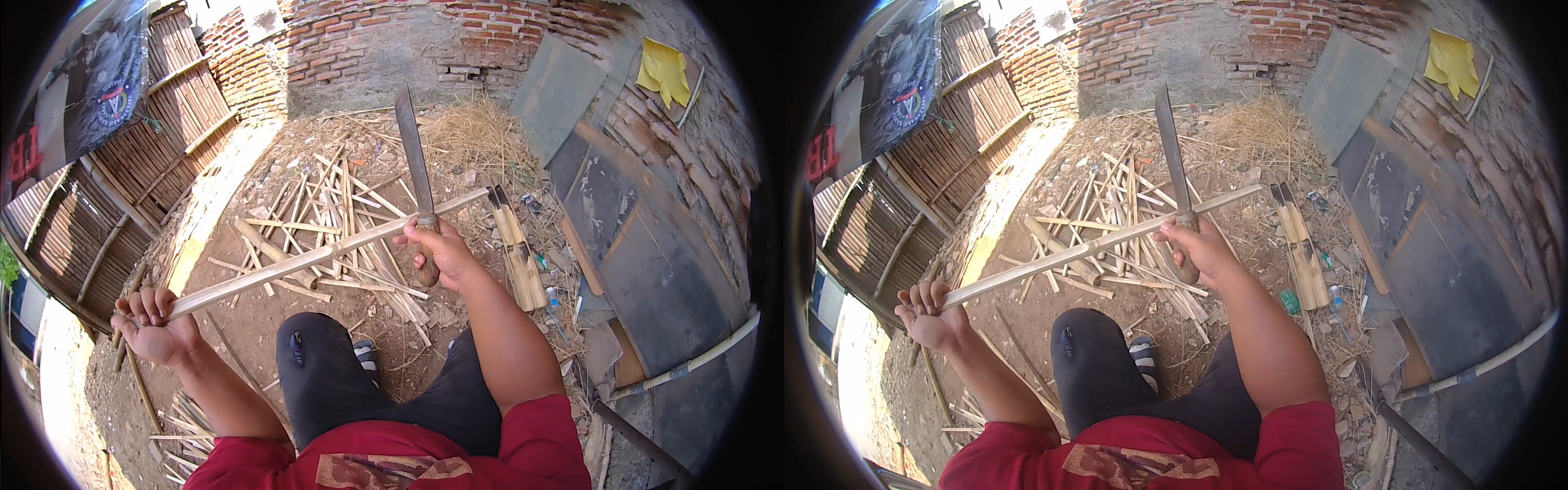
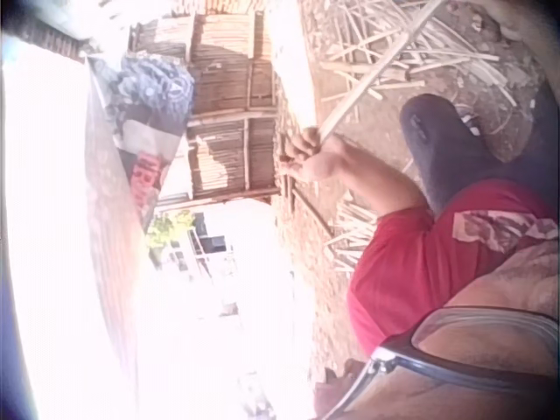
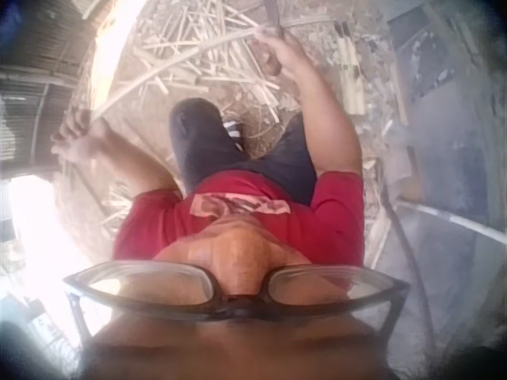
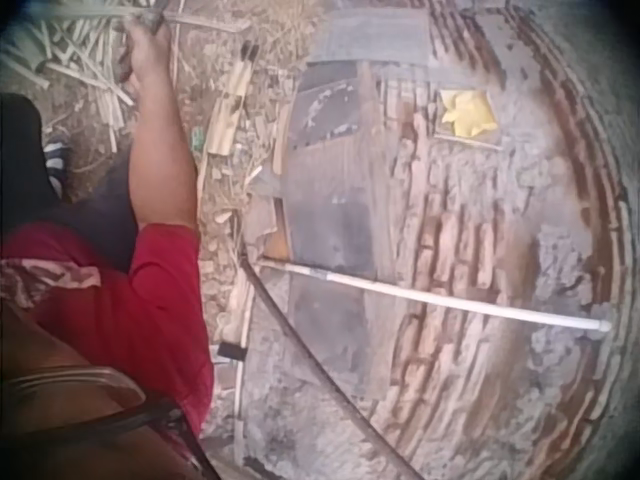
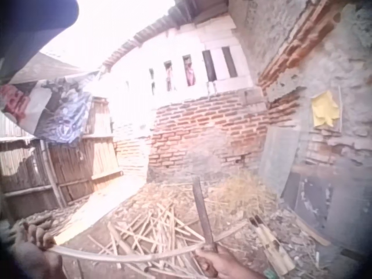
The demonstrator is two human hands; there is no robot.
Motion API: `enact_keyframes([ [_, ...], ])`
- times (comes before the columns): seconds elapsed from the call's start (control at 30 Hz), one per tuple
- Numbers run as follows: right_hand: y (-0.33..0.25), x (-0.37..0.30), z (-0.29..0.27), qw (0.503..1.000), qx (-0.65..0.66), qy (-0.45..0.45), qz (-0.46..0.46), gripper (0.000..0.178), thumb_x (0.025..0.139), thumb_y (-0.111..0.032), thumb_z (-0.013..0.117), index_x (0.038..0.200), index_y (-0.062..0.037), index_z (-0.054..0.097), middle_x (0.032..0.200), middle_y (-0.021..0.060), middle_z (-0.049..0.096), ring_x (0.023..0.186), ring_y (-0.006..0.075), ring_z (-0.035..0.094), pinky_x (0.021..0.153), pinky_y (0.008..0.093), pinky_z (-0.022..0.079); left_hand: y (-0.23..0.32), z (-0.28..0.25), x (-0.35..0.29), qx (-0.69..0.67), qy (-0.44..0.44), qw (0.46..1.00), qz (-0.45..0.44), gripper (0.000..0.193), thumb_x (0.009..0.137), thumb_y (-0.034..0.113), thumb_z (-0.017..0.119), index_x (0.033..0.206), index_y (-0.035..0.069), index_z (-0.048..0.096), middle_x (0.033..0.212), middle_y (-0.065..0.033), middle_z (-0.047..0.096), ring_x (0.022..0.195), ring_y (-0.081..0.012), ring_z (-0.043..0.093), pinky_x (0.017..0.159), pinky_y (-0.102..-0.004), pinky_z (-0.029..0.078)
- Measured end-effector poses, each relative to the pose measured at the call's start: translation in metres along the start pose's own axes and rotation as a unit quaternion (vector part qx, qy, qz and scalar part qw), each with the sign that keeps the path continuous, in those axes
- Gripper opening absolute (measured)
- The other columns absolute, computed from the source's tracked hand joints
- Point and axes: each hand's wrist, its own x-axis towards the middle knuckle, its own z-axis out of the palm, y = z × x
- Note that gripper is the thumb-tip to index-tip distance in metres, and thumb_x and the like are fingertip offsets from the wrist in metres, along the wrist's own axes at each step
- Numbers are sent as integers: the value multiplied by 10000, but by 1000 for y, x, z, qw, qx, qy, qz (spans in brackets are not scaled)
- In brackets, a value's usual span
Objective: The person shaves a thin strip of bamboo using a knife, holding the bamboo in one hand while sliding the knife along its surface repeatedly to refine its thickness.
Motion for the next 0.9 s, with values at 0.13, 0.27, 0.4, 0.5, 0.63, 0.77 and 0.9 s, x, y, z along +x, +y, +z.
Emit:
enact_keyframes([
  [0.13, 1, -3, -3, 999, 28, 25, -28, 266, 962, -239, 713, 1145, -93, 586, 1016, 91, 667, 663, 85, 520, 581, 242, 474, 6, -4, -5, -10, -27, 999, -27, 416, 1116, 414, 361, 992, 80, 576, 666, 24, 339, 555, -91, 310, 505, -234, 298],
  [0.27, 1, -9, -8, 996, 55, 50, -45, 208, 930, -210, 731, 1074, -87, 646, 987, 40, 640, 634, 87, 520, 574, 255, 467, 3, -13, -7, 84, -26, 995, -55, 317, 1101, 371, 440, 1097, 78, 561, 818, -4, 449, 714, -118, 434, 640, -252, 398],
  [0.4, 7, -5, -31, 994, 14, 97, -51, 197, 921, -214, 737, 1044, -80, 662, 970, 38, 649, 640, 87, 520, 577, 260, 472, -13, -18, -23, 363, 116, 917, -115, 398, 1054, 340, 571, 1337, 70, 494, 1157, -62, 572, 1067, -159, 539, 884, -307, 454],
  [0.5, 6, -6, -35, 992, -30, 110, -56, 204, 917, -210, 741, 1046, -75, 660, 947, 36, 652, 633, 79, 520, 568, 248, 464, 12, -80, -36, 701, 37, 712, -1, 648, 985, 345, 681, 1494, 68, 391, 1411, -144, 498, 1326, -255, 459, 1082, -460, 382],
  [0.63, 6, -3, -37, 987, -102, 109, -64, 208, 916, -196, 744, 1056, -70, 656, 926, 22, 652, 621, 68, 513, 551, 237, 448, 21, -59, -77, 838, -252, 459, 156, 715, 892, 346, 761, 1459, 60, 432, 1448, -207, 453, 1386, -357, 408, 1144, -535, 306],
  [0.77, 10, -5, -31, 983, -156, 71, -64, 289, 893, -276, 764, 1074, -66, 682, 908, 8, 674, 678, 85, 574, 606, 277, 504, 10, -37, -122, 824, -432, 365, -18, 745, 770, 355, 836, 1367, 47, 513, 1400, -220, 487, 1321, -427, 444, 1114, -533, 336],
  [0.9, 14, -7, -13, 978, -191, 23, -78, 314, 877, -288, 783, 1069, -59, 688, 938, 11, 689, 765, 78, 626, 611, 268, 504, 7, -53, -146, 805, -428, 341, -231, 521, 851, 364, 781, 1203, 24, 602, 1029, -221, 655, 954, -427, 643, 848, -491, 507],
])
